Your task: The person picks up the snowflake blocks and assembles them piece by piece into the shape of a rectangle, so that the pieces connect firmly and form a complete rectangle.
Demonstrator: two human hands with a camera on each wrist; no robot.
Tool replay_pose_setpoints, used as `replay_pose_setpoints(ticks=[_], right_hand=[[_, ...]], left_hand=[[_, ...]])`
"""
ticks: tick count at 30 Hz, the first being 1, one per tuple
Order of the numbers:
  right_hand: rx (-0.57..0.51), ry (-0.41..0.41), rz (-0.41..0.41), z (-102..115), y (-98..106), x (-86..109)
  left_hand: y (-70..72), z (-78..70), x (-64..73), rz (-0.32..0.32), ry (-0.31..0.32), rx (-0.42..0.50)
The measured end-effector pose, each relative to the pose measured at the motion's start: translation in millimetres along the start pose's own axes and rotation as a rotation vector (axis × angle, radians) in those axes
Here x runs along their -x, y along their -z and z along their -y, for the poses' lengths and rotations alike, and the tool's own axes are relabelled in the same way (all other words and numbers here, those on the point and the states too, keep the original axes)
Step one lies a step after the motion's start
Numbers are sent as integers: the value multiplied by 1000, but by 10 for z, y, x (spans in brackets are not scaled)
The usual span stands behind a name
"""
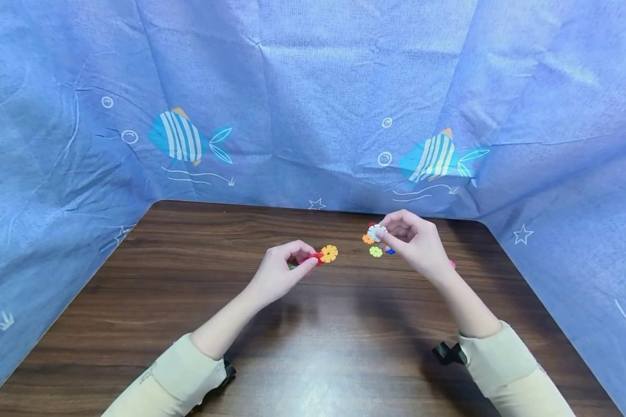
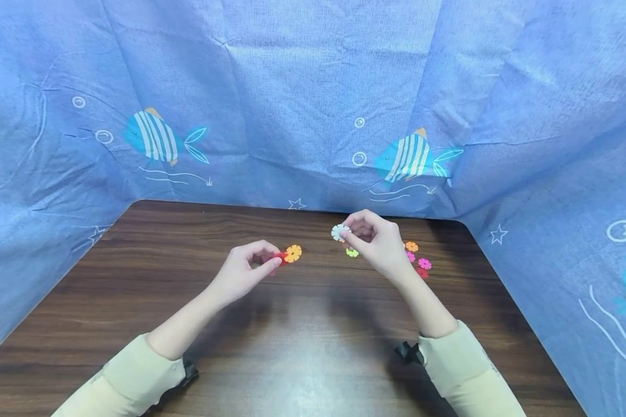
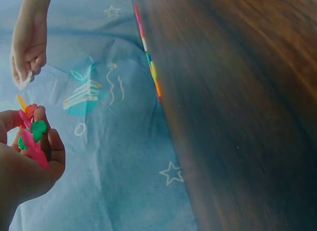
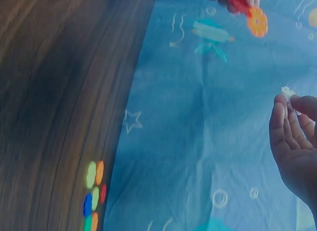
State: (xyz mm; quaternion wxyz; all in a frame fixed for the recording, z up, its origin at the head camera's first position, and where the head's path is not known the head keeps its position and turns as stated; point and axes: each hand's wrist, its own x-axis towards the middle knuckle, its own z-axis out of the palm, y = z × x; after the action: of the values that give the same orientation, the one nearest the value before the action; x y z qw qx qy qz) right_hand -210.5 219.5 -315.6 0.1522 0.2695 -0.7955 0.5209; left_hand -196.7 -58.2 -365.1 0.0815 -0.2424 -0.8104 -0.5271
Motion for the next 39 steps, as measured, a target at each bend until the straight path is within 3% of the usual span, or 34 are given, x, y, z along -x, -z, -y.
replay_pose_setpoints(ticks=[8,16,20,26,39], right_hand=[[-15,2,58,285,-224,35],[25,14,78,115,-358,49],[32,-29,103,205,-389,59],[42,-18,137,361,-438,81],[21,-68,119,357,-521,127]], left_hand=[[-24,-24,-3,3,9,-3],[-41,-34,-9,4,-14,-16],[-48,-28,-7,18,-15,-12],[-65,-18,-1,27,-34,-6],[-65,-41,36,11,-35,-13]])
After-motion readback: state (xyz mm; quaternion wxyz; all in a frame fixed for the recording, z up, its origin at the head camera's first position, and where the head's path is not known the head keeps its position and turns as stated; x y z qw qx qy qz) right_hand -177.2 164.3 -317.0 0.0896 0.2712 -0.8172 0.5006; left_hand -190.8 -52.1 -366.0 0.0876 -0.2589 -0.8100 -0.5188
